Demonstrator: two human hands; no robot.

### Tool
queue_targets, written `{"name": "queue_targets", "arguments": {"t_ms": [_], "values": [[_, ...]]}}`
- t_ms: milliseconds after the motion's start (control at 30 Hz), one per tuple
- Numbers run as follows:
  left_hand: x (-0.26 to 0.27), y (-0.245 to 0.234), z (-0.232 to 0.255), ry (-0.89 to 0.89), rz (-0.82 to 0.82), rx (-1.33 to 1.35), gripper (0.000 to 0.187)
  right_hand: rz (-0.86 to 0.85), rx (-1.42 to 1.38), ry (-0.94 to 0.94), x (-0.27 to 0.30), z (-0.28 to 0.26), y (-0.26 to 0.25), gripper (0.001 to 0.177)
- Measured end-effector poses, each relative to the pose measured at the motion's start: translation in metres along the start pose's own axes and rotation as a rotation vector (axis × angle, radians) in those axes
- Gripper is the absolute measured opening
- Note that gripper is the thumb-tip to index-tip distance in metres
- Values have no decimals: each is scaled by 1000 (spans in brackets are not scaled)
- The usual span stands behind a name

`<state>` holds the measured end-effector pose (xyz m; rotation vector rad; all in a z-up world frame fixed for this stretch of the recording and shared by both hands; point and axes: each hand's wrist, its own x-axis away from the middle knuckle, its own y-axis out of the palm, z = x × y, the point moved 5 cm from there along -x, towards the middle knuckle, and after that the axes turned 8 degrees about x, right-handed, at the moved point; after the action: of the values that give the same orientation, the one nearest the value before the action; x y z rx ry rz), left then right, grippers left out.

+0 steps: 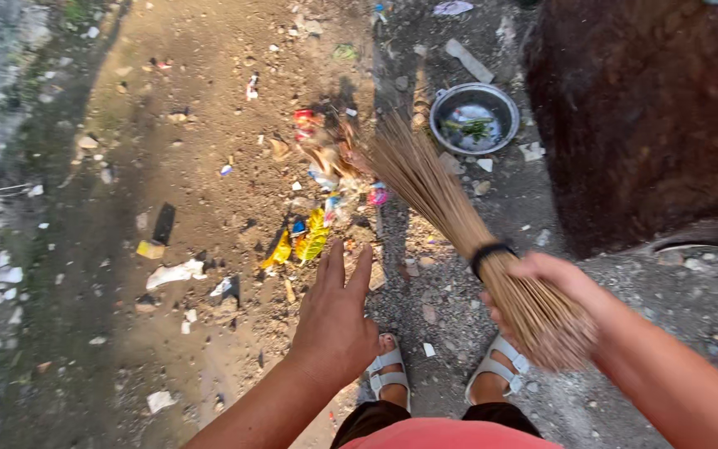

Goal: The person sweeps trash, scraps, and organic debris on an outdoor concrete and dirt path using a bundle of sticks and picks up some items by hand.

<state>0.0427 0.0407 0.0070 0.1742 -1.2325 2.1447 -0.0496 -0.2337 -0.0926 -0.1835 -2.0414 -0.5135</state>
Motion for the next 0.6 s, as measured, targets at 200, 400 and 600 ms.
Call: {"name": "queue_targets", "arguments": {"t_ms": [200, 400, 600], "values": [[-13, 18, 10, 103, -9, 12, 97, 409, -7, 232, 102, 52, -78, 58], [-7, 6, -2, 111, 37, 48, 97, 349, -42, 152, 28, 50, -9, 31], [2, 9, -11, -43, -72, 13, 104, -131, -150, 116, -11, 16, 97, 42]]}}
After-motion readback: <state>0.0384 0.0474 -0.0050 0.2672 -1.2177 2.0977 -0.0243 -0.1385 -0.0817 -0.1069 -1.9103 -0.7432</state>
